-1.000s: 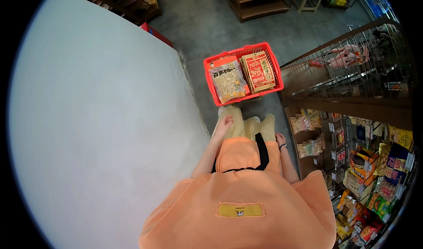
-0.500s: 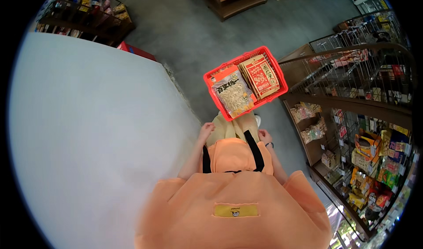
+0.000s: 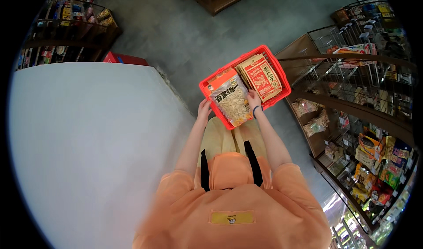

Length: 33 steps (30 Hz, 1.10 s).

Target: The person restocks a shelf by taking snack bags from a red basket and hanging them onto display hooks by hand, then straightens the remaining snack bags inside the basket.

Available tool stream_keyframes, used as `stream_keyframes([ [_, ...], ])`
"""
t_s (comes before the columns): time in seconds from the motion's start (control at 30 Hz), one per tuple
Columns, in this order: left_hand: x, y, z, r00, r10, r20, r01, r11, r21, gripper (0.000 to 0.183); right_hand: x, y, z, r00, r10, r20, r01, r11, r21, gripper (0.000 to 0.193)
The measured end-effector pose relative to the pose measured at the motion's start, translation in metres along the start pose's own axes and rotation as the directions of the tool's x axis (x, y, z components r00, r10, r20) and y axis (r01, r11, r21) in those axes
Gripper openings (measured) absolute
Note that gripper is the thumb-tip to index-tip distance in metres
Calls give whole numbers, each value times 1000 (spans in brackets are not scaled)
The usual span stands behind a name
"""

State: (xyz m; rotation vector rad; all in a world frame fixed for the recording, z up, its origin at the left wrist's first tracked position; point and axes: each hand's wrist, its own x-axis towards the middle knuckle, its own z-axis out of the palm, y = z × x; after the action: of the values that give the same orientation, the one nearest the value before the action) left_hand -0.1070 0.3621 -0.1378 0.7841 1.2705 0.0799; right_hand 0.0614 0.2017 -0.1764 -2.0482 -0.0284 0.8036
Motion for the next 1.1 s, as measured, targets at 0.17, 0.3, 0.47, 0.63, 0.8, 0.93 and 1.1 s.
stream_keyframes([
  [0.17,11,0,7,999,-41,-14,41,999,-6,44,18,-25,15,981,121,150,-102,987,-128,56],
  [0.3,19,-5,11,995,-57,78,61,997,-50,32,28,-20,16,964,153,218,-122,981,-149,53],
  [0.47,25,-14,21,993,-99,69,107,987,-117,21,38,-12,22,956,165,243,-140,983,-115,46],
  [0.63,20,-15,27,995,-103,18,105,976,-189,26,33,-14,21,962,179,207,-151,978,-144,42],
  [0.8,3,-14,38,995,-95,-31,87,977,-194,32,18,-10,15,996,39,84,-40,999,9,42],
  [0.93,-19,-7,43,1000,-26,-3,25,986,-166,32,-2,-12,3,997,22,78,-32,990,138,47],
  [1.1,-70,17,47,972,208,107,-198,975,-101,30,-50,-38,-21,999,-54,0,49,911,409,34],
])
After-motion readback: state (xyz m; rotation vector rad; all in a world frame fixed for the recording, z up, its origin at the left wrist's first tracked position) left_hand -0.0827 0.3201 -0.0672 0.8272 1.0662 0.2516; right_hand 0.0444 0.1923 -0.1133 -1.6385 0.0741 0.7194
